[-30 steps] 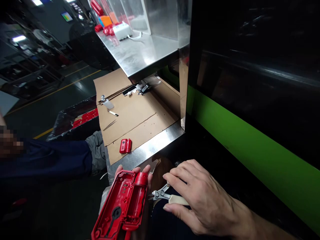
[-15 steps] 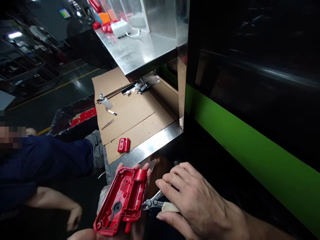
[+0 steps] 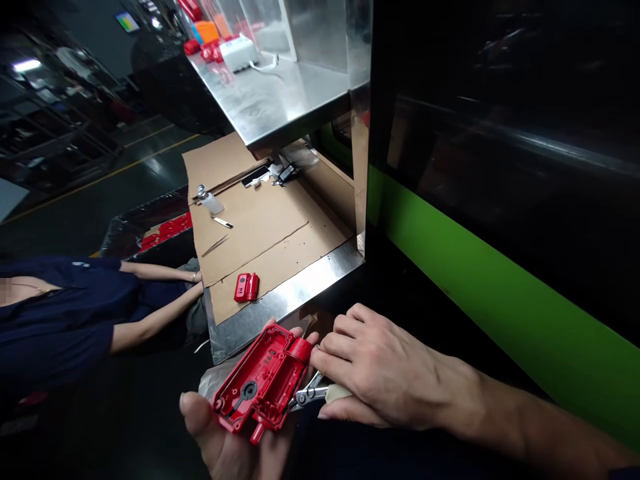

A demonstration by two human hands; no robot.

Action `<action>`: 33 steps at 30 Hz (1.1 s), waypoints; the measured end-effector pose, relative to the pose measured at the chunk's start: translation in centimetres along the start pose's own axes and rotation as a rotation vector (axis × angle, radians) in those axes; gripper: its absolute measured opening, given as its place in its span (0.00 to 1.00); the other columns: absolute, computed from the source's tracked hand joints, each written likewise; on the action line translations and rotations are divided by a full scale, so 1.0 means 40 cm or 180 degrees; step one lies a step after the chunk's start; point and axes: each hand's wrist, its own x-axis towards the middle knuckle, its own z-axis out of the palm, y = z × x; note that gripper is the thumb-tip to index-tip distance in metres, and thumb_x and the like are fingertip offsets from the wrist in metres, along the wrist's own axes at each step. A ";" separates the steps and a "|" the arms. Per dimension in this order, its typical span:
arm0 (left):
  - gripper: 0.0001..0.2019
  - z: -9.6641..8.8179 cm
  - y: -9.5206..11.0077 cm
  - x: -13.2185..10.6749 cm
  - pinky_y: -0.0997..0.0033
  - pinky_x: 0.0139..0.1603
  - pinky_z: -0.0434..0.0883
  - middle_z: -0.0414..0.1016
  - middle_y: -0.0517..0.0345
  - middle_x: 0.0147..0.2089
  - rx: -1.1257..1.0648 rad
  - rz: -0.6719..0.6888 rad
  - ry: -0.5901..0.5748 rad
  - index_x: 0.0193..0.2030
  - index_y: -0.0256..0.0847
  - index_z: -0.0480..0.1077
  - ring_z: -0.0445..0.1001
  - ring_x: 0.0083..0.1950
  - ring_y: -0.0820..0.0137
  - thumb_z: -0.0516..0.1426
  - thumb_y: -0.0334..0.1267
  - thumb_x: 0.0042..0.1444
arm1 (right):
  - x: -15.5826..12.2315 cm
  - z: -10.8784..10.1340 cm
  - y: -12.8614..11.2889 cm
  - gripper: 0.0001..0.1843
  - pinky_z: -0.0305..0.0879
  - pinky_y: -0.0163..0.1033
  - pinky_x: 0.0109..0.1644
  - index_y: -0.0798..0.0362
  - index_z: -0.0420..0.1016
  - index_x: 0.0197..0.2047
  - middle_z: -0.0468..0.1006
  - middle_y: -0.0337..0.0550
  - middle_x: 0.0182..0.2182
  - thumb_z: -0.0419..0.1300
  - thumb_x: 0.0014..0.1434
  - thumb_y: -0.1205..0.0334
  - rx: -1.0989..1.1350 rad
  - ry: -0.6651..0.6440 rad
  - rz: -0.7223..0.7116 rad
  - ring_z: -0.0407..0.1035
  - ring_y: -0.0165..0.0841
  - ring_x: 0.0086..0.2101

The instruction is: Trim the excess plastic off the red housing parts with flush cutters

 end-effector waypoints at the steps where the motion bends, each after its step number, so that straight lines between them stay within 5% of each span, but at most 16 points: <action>1: 0.37 0.005 -0.001 0.001 0.42 0.76 0.50 0.71 0.44 0.66 -0.0008 -0.0012 -0.0031 0.65 0.47 0.71 0.67 0.68 0.45 0.51 0.71 0.60 | 0.000 0.001 0.004 0.22 0.57 0.47 0.45 0.57 0.72 0.53 0.78 0.43 0.42 0.56 0.71 0.45 0.0071 -0.0019 -0.0007 0.65 0.37 0.40; 9: 0.35 0.018 -0.012 -0.003 0.42 0.76 0.49 0.73 0.43 0.64 -0.0210 0.0013 0.0067 0.63 0.46 0.73 0.69 0.67 0.48 0.50 0.69 0.62 | -0.006 0.012 0.010 0.23 0.55 0.45 0.43 0.57 0.73 0.52 0.77 0.41 0.40 0.55 0.72 0.44 0.0111 0.0003 -0.0083 0.63 0.35 0.37; 17: 0.36 0.005 -0.006 -0.011 0.41 0.77 0.46 0.71 0.45 0.66 0.0041 -0.0152 -0.0016 0.63 0.47 0.73 0.66 0.69 0.46 0.50 0.70 0.61 | -0.019 0.043 0.011 0.23 0.56 0.45 0.39 0.61 0.76 0.50 0.75 0.41 0.32 0.54 0.73 0.48 -0.0150 0.0623 -0.0341 0.63 0.35 0.33; 24: 0.43 0.037 -0.039 -0.026 0.49 0.70 0.64 0.69 0.40 0.68 0.0244 0.0321 0.0532 0.67 0.45 0.68 0.65 0.69 0.41 0.63 0.69 0.50 | -0.049 0.087 0.010 0.21 0.60 0.43 0.39 0.59 0.74 0.49 0.79 0.43 0.34 0.57 0.72 0.47 0.0712 0.0914 -0.0182 0.67 0.33 0.34; 29: 0.45 0.050 -0.034 -0.021 0.48 0.73 0.62 0.74 0.46 0.65 0.0474 0.0604 0.1086 0.65 0.51 0.72 0.65 0.69 0.42 0.64 0.73 0.43 | -0.052 0.104 0.000 0.20 0.62 0.41 0.39 0.56 0.73 0.49 0.80 0.41 0.34 0.59 0.70 0.46 0.1351 0.1084 -0.0145 0.71 0.31 0.33; 33: 0.45 0.053 -0.017 -0.014 0.49 0.72 0.63 0.71 0.44 0.67 0.0557 0.0696 0.0669 0.66 0.47 0.70 0.65 0.69 0.42 0.64 0.71 0.45 | -0.046 0.104 0.005 0.21 0.63 0.43 0.40 0.57 0.74 0.51 0.80 0.43 0.36 0.59 0.70 0.45 0.1211 0.0992 0.0054 0.71 0.32 0.34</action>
